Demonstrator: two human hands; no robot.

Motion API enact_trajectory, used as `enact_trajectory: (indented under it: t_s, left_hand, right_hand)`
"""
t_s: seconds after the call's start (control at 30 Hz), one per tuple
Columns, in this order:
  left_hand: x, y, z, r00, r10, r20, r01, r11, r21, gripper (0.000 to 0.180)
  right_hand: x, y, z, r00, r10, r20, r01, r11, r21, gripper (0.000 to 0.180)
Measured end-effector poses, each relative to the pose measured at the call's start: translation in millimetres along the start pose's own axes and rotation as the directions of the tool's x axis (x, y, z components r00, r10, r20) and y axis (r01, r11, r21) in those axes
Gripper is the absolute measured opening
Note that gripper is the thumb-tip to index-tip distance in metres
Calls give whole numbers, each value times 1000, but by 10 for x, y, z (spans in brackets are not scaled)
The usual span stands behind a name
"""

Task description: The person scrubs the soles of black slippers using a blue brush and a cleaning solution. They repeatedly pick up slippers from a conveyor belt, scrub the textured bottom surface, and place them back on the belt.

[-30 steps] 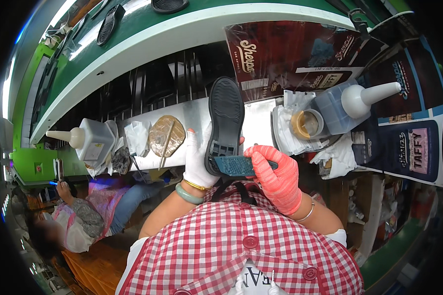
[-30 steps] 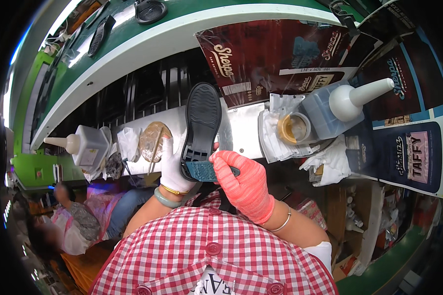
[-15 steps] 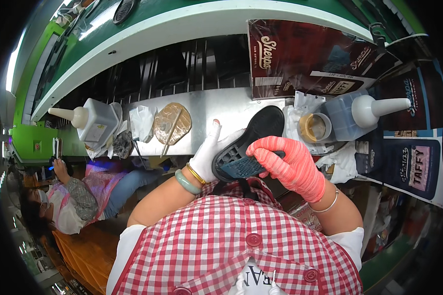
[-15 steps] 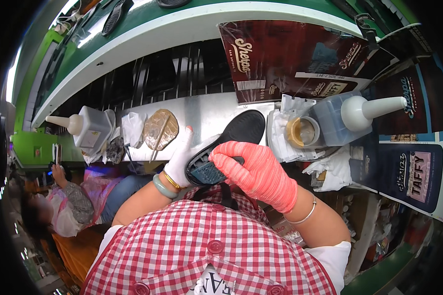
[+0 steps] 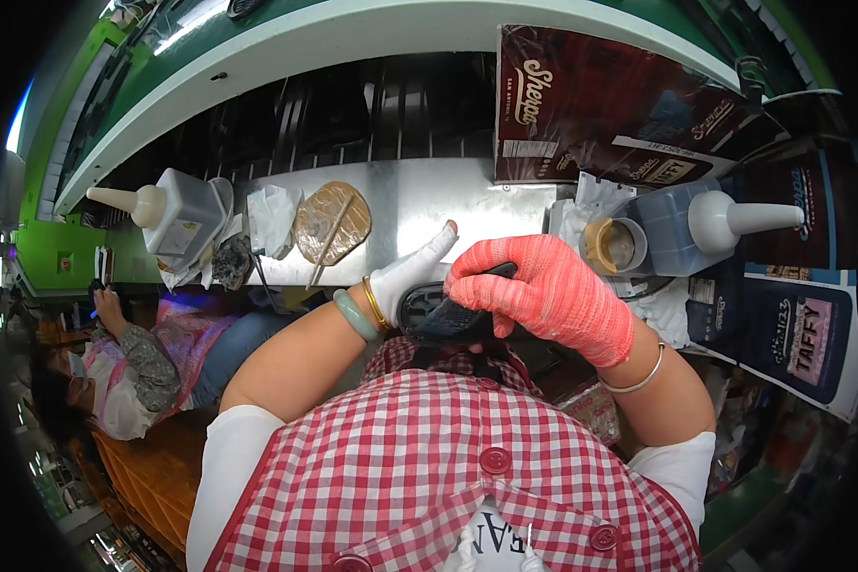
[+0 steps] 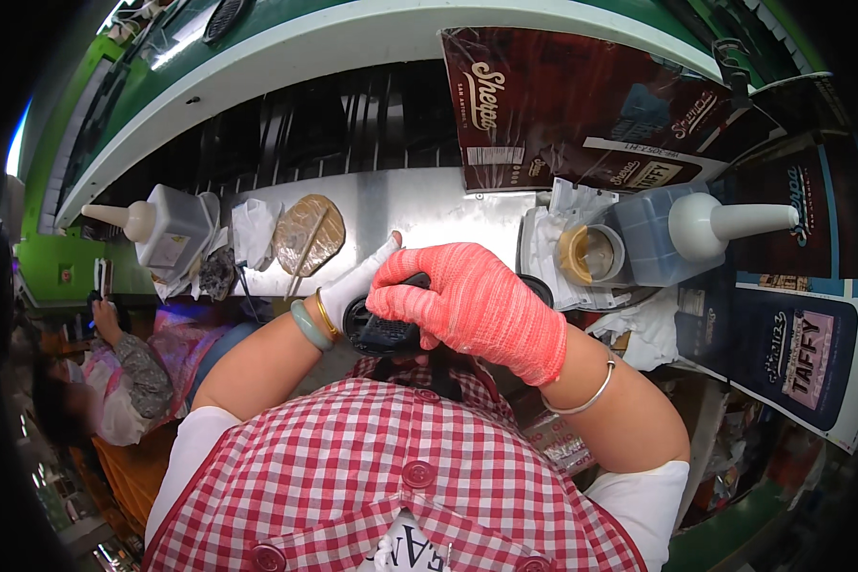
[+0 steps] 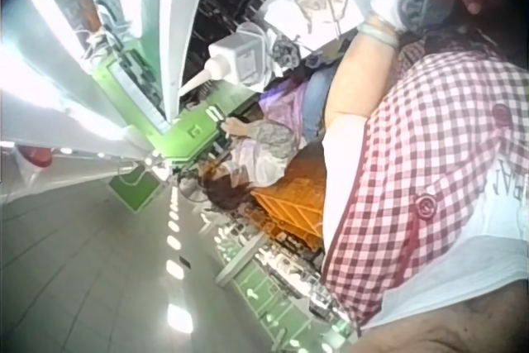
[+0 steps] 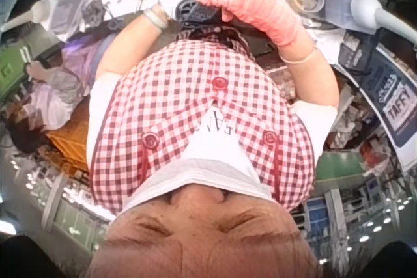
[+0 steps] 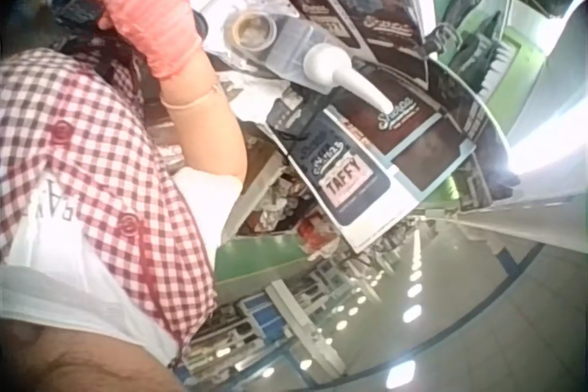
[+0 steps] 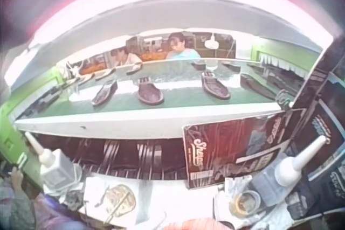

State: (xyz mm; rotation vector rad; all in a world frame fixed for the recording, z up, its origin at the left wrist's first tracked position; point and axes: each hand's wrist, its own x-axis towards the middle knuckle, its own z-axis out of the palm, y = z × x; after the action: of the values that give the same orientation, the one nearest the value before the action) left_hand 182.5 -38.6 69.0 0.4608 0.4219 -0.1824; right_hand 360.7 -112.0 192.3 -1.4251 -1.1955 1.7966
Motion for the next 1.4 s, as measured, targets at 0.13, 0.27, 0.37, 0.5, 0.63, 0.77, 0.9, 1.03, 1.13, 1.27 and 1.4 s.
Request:
enact_trajectory:
  t_s: [0.13,0.27,0.37,0.5,0.63,0.77,0.9,1.03,1.13,1.27,1.4]
  left_hand:
    - [-10,68,29,993,-55,-109,48,997,-65,90]
    - [-17,86,-68,992,-102,73,102,995,5,98]
    - [-16,115,6,996,-92,5,92,992,88,106]
    - [6,75,-174,996,-92,17,90,992,93,104]
    - [2,54,-205,996,-45,-72,44,999,-13,88]
    - [-248,178,-178,974,221,-57,-226,968,-105,61]
    - [-459,167,-346,719,690,-80,-651,710,270,63]
    - [-445,-261,-533,756,578,-309,-522,816,249,57]
    - [-340,-553,-479,817,317,-482,-492,819,-295,70]
    - [-340,-836,-409,842,212,-495,-408,852,-329,66]
    - [-287,-902,-442,841,233,-488,-425,842,-331,59]
  right_hand:
    - [39,37,-71,1000,-14,26,14,1000,-23,22]
    - [-17,157,-229,1000,3,21,-2,1000,-25,21]
    - [-123,209,-323,1000,18,-20,-18,1000,-8,21]
    - [-247,437,-421,996,26,-82,-24,1000,18,22]
    - [-409,697,-528,977,12,-211,9,995,98,24]
    - [-631,975,-748,803,-152,-576,368,887,279,31]
    - [-740,1207,-1005,485,-104,-869,368,925,94,29]
    - [-598,1611,-1104,380,-38,-924,252,966,64,23]
    - [-505,1890,-1175,367,-23,-930,236,969,69,26]
    - [-490,1857,-1172,366,29,-930,222,968,118,25]
    - [-451,1930,-1204,365,18,-931,245,963,115,24]
